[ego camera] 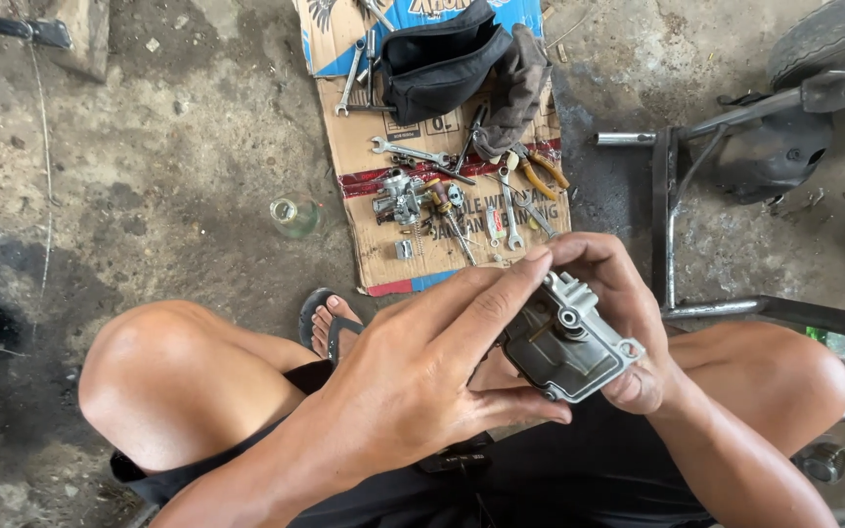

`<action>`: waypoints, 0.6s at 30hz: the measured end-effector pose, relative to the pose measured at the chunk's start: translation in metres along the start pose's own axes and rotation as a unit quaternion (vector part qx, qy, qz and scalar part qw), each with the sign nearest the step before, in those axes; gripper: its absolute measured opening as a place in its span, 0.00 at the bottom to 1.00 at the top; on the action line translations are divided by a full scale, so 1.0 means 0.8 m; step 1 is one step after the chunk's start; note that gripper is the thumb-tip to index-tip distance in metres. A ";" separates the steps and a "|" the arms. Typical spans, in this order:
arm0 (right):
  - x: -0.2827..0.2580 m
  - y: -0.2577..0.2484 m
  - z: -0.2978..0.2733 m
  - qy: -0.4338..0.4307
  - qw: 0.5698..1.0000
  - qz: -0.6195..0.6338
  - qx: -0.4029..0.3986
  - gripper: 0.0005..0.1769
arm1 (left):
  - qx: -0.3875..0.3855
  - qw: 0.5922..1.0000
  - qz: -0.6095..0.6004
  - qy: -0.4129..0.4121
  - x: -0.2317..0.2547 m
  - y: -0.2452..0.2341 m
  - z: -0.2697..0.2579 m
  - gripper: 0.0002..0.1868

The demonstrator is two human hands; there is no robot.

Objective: The person sits on the ground and assembles a small metallic engine component, inserting a ring and a wire into the housing. They use a wrench to tighten a bolt on the side of the part.

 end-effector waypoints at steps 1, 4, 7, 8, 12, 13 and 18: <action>0.003 -0.007 -0.002 -0.003 1.000 0.000 0.002 0.56 | -0.002 1.000 0.002 0.002 0.000 0.000 0.001 0.52; -0.002 -0.009 -0.006 -0.030 0.999 -0.026 -0.024 0.55 | 0.006 1.000 -0.025 0.017 0.007 -0.002 0.003 0.51; -0.018 -0.002 0.002 -0.023 0.997 0.076 -0.024 0.48 | -0.014 0.995 -0.068 -0.074 -0.005 0.001 0.006 0.44; -0.021 0.003 0.005 -0.013 0.987 0.154 -0.034 0.47 | 0.002 0.995 -0.069 -0.067 -0.002 -0.001 0.006 0.39; -0.026 0.009 0.012 -0.006 0.950 0.305 -0.063 0.43 | 0.038 0.994 -0.097 0.008 0.010 -0.008 0.011 0.27; -0.025 0.008 0.010 -0.008 0.950 0.306 -0.060 0.43 | 0.035 0.995 -0.097 0.009 0.011 -0.004 0.012 0.27; -0.017 0.016 0.007 0.027 0.881 0.467 -0.068 0.48 | 0.090 0.992 -0.081 0.047 0.016 -0.006 0.010 0.21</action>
Point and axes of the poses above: each hand's wrist, its own z-axis towards the middle knuckle, its own y-axis out of the palm, x = y × z, the point moved 9 cm from there along z, towards the middle knuckle, and after that the axes turned 5 degrees about -x, right-handed, at the moved point
